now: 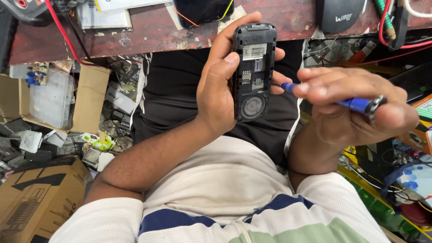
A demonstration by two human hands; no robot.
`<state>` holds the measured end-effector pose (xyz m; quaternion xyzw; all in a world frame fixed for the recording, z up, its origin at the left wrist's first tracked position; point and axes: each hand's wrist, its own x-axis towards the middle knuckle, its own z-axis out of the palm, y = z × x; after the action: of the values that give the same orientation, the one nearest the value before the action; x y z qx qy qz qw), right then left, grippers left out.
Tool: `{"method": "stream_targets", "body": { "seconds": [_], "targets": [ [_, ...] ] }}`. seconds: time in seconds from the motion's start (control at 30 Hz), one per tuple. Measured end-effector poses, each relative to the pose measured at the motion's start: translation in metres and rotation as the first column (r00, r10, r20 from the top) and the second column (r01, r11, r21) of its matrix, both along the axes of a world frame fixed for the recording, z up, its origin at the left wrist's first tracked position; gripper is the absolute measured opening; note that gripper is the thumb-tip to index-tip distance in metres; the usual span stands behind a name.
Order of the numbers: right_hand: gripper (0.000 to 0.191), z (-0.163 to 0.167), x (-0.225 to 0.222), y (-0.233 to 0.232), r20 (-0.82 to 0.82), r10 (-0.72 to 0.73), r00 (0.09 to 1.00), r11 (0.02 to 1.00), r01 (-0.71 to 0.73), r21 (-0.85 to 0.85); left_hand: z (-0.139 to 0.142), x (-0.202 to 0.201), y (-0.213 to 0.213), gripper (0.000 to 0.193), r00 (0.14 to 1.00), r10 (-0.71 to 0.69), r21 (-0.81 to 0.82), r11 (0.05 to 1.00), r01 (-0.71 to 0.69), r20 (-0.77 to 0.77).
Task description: The person sits at a cluttered workbench and disassembles a feature phone. They pry open the back cover by hand, unscrew screws with a screwdriver, remove the battery, and use a pry tool to separate the internal board and speaker from the housing.
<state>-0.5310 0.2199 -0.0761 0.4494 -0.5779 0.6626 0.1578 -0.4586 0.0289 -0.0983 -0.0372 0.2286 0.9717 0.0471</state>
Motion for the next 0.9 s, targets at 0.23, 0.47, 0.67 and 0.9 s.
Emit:
{"method": "stream_targets", "body": {
  "seconds": [0.23, 0.47, 0.67, 0.9],
  "targets": [
    [0.05, -0.009, 0.014, -0.002, 0.073, -0.193, 0.978, 0.974, 0.2, -0.103, 0.001, -0.001, 0.001, 0.055, 0.999, -0.039, 0.024, 0.999, 0.04, -0.013],
    [0.053, -0.014, 0.022, -0.004, 0.144, -0.33, 0.933, 0.939, 0.34, -0.047, 0.001, -0.001, 0.001, 0.054, 0.999, -0.041, 0.033, 0.999, 0.041, -0.015],
    [0.059, -0.013, 0.024, -0.002, 0.142, -0.287, 0.948, 0.958, 0.287, 0.015, 0.0, -0.002, 0.005, 0.052, 0.999, -0.012, 0.014, 1.0, 0.012, 0.042],
    [0.068, -0.014, 0.022, -0.005, 0.143, -0.262, 0.954, 0.964, 0.254, 0.072, -0.002, -0.007, 0.005, 0.053, 0.996, 0.056, -0.035, 0.998, -0.054, 0.064]
  ]
}}
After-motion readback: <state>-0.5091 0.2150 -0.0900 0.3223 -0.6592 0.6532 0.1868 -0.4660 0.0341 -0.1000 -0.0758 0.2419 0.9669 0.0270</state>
